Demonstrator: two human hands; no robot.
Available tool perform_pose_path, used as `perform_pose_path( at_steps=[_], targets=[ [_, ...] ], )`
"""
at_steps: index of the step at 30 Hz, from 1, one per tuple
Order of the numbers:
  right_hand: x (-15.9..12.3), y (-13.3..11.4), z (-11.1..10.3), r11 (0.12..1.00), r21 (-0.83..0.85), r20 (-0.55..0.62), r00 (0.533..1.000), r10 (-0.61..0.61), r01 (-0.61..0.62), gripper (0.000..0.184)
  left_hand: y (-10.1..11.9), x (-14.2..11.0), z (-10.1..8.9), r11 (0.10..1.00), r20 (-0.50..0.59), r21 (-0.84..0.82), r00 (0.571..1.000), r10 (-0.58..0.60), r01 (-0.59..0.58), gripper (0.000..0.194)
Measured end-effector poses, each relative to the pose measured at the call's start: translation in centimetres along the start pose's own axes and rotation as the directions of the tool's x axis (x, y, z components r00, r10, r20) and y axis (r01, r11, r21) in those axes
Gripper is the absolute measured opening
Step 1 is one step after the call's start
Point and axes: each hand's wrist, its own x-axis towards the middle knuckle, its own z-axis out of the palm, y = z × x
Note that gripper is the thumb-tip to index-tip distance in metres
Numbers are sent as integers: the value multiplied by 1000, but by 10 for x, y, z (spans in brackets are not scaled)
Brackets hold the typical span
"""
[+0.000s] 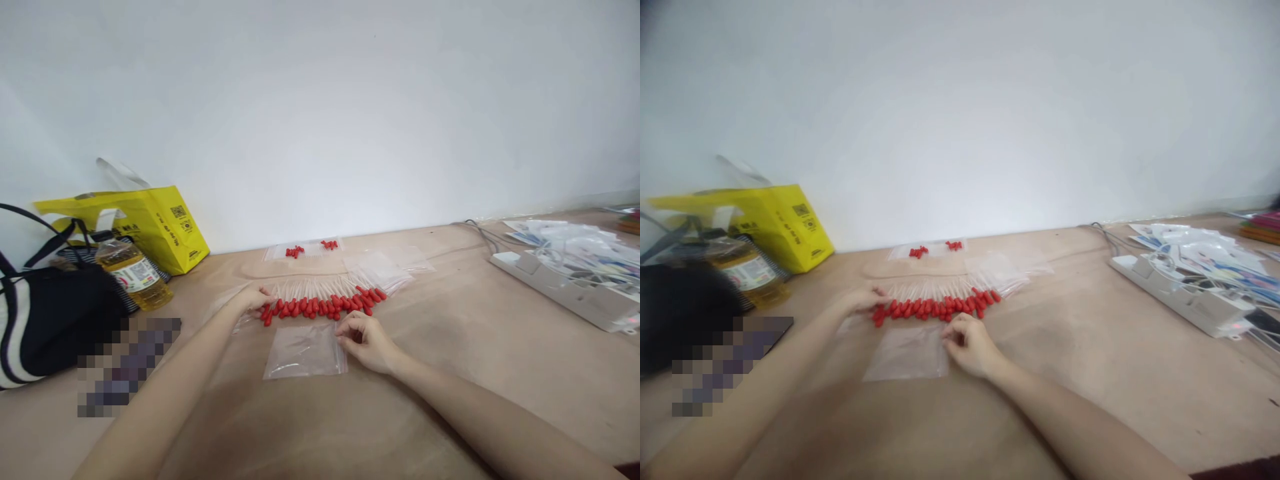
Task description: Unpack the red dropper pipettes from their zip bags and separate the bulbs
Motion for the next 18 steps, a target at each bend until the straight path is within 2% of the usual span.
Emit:
perform_pose_path(
  at_steps=[5, 8, 10, 11, 13, 14, 15, 16, 18],
  targets=[
    [0, -5, -3, 994, -28, -62, 993, 104, -106, 8, 2, -7, -7, 987, -68, 148, 994, 80, -69, 25],
    [-2, -9, -2, 979, -2, -68, 977, 203, -203, 25, 4, -27, -2, 962, -152, 213, 967, 205, -170, 16],
    [-3, -7, 1, 967, 44, -39, 967, 252, -250, 37, 4, -51, 9, 932, -161, 225, 932, 324, -285, 11],
    [-3, -5, 3, 960, 75, -19, 962, 272, -270, 41, 3, -64, 17, 903, -132, 219, 906, 402, -369, 13],
    [-4, 0, 8, 947, 121, 15, 954, 298, -298, 43, -2, -91, 33, 746, -4, 169, 757, 654, -644, 19],
    [-4, 2, 10, 944, 133, 28, 953, 302, -303, 43, -5, -103, 41, 675, 60, 127, 684, 727, -727, 20],
    [-4, 4, 11, 945, 135, 38, 955, 294, -297, 43, -8, -112, 48, 638, 101, 91, 645, 758, -764, 24],
    [-4, 6, 12, 951, 132, 44, 960, 276, -279, 42, -11, -118, 54, 621, 111, 63, 624, 774, -781, 30],
    [-4, 5, 10, 966, 137, 43, 976, 215, -219, 40, -17, -123, 61, 623, 100, 26, 622, 777, -782, 40]
  ],
)
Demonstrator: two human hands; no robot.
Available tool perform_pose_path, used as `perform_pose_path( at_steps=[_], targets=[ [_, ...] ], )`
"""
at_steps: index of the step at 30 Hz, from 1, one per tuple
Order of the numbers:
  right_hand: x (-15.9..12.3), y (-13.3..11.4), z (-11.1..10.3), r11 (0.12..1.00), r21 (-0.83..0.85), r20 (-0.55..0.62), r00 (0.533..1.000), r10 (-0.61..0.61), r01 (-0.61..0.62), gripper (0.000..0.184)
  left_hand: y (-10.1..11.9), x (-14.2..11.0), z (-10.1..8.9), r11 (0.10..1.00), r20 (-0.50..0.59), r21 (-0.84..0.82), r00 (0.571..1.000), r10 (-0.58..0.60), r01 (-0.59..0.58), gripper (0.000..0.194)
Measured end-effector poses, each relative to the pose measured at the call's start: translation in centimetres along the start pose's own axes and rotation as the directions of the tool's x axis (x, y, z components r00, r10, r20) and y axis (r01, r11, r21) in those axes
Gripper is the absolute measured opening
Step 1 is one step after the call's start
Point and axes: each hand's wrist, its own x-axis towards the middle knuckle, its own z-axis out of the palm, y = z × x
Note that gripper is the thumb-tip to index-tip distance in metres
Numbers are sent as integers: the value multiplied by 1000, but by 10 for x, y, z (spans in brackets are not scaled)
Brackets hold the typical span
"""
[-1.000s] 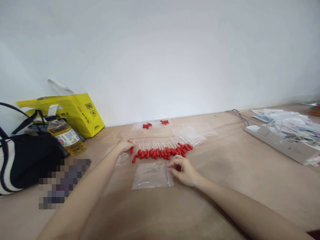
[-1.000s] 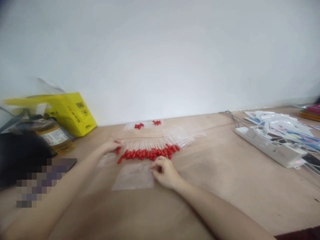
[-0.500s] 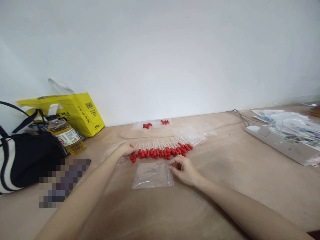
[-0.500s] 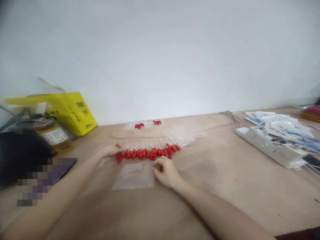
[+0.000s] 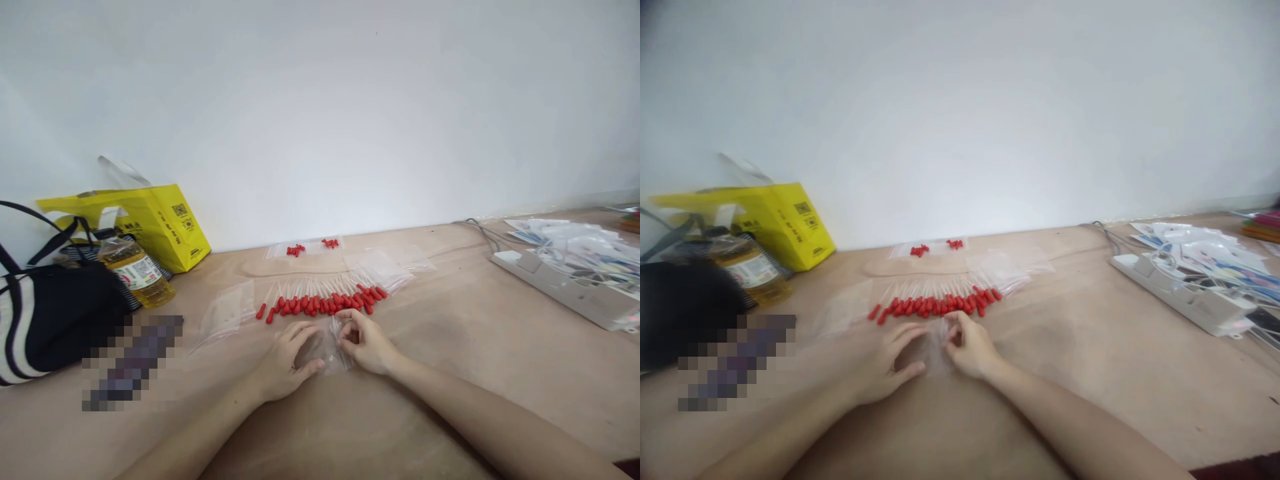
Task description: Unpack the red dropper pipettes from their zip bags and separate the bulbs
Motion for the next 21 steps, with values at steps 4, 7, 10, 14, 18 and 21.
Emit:
perform_pose_path(
  at_steps=[4, 7, 10, 14, 18, 21],
  targets=[
    [-1, -8, -7, 989, 94, 8, 994, -113, 112, 38, -13, 0, 8, 991, -160, -98, 982, -101, 85, 51],
    [1, -11, -10, 961, 213, -43, 985, -168, 174, 35, -20, 1, 10, 937, -352, -304, 894, -277, 171, 60],
    [4, -9, -8, 936, 295, -131, 979, -159, 192, 34, -18, -2, 10, 817, -459, -528, 732, -503, 231, 68],
    [4, -4, 0, 938, 308, -189, 977, -103, 158, 36, -11, -7, 7, 711, -366, -668, 734, -572, 221, 51],
    [0, -3, 5, 949, 297, -128, 989, -72, 107, 31, -13, -9, -17, 726, -260, -613, 788, -558, 312, 34],
    [-2, -2, 4, 966, 248, -49, 996, -69, 79, 27, -29, -10, -66, 784, -211, -508, 830, -516, 358, 28]
  ],
)
